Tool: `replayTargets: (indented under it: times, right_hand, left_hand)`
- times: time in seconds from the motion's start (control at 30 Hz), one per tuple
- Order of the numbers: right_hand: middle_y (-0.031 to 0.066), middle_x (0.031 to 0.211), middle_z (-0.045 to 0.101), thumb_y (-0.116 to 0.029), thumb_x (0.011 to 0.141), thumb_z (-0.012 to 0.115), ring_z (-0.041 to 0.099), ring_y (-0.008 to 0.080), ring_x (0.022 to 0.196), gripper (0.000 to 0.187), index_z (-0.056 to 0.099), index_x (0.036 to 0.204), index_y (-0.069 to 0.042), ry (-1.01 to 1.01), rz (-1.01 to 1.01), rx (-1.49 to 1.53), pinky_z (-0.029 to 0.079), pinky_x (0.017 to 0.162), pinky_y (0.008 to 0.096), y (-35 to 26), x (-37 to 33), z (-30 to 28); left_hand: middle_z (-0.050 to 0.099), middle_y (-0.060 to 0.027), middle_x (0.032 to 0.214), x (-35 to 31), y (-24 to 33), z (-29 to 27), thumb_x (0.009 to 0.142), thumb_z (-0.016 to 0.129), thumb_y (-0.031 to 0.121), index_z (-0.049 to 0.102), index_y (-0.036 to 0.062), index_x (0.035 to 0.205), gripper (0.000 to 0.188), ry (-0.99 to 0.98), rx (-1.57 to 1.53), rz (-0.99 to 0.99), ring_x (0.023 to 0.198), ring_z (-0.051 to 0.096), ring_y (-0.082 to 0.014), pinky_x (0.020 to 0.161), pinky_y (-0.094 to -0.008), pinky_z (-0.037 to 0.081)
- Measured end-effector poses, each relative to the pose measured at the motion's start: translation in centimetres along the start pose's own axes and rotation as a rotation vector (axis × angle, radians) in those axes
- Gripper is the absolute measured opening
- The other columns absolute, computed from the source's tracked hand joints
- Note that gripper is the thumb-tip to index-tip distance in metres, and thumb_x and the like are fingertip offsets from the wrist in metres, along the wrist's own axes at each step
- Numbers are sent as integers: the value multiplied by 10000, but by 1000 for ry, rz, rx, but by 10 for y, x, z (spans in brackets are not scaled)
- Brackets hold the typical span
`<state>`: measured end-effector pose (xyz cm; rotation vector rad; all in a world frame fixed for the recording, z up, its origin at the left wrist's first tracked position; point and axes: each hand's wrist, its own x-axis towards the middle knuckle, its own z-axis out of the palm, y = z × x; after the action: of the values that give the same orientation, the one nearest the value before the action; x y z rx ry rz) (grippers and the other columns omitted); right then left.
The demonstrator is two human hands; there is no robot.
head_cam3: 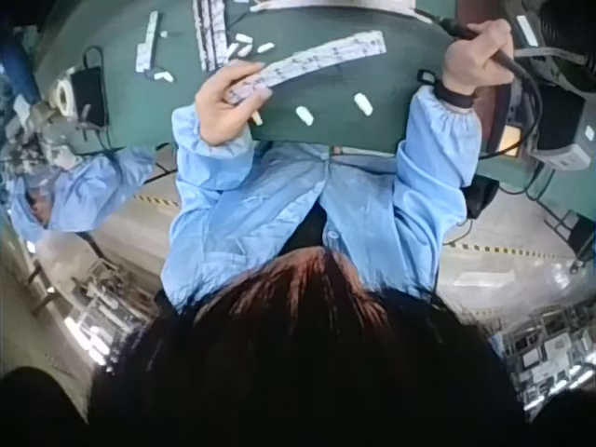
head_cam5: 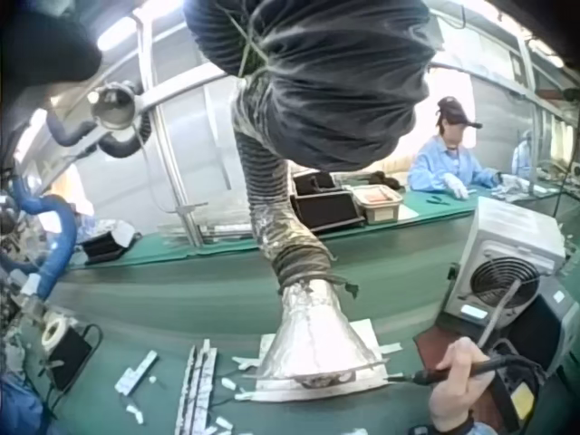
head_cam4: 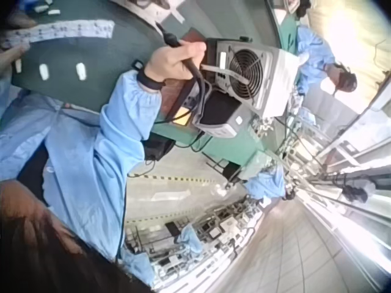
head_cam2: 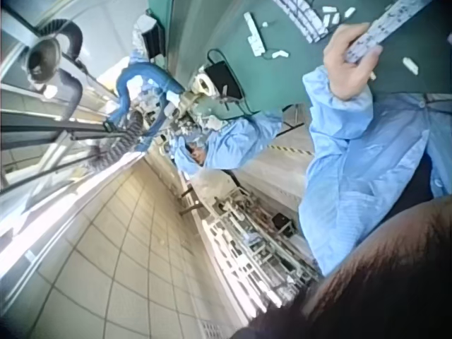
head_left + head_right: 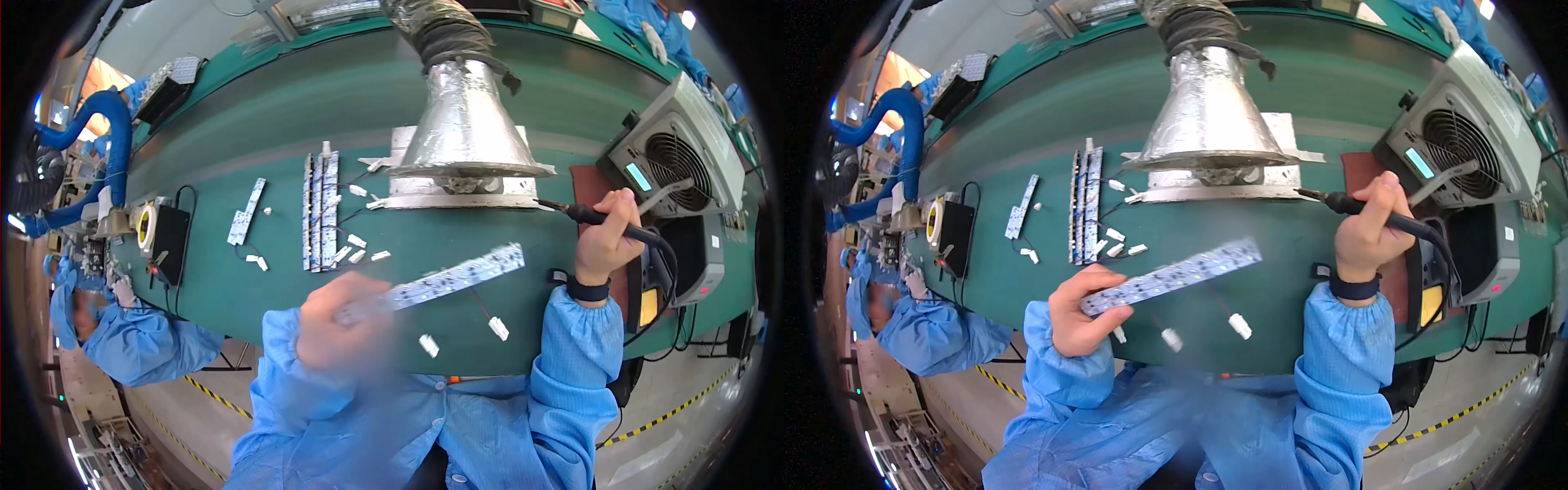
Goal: The person solders wires onto LED circuit board strips using a soldering iron, then reaches across the conveyor belt to gather, arrange, and solder more strips.
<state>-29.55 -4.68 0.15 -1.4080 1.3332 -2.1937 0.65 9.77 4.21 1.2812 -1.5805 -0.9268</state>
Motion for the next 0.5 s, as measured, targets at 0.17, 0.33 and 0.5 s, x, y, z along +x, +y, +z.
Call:
replayTargets:
  times: [0.17, 0.33, 0.5]
  right_hand:
    - [43, 609, 460, -116, 973, 462, 419, 105, 585, 378, 473, 618, 13, 8, 31, 25, 335, 573, 257, -3, 2, -4]
    - [41, 612, 454, -122, 974, 463, 410, 103, 588, 382, 462, 616, 12, -12, 65, 65, 329, 575, 254, -3, 0, -2]
    - [40, 624, 459, -127, 974, 470, 428, 106, 611, 386, 464, 617, 19, 10, 54, 32, 342, 592, 254, -1, -2, -1]
  left_hand:
    - [643, -84, 936, -27, -15, -35, 739, 755, 74, 625, -52, 1082, 388, 325, -45, -108, 771, 572, -108, 694, -229, 443]
    - [661, -50, 942, -17, -53, -68, 857, 664, 47, 611, -27, 1144, 302, 640, -87, -177, 727, 524, -46, 629, -189, 411]
    - [602, -78, 1100, 9, -105, -73, 928, 605, 127, 575, -4, 1207, 309, 572, 166, -242, 952, 535, -159, 857, -284, 442]
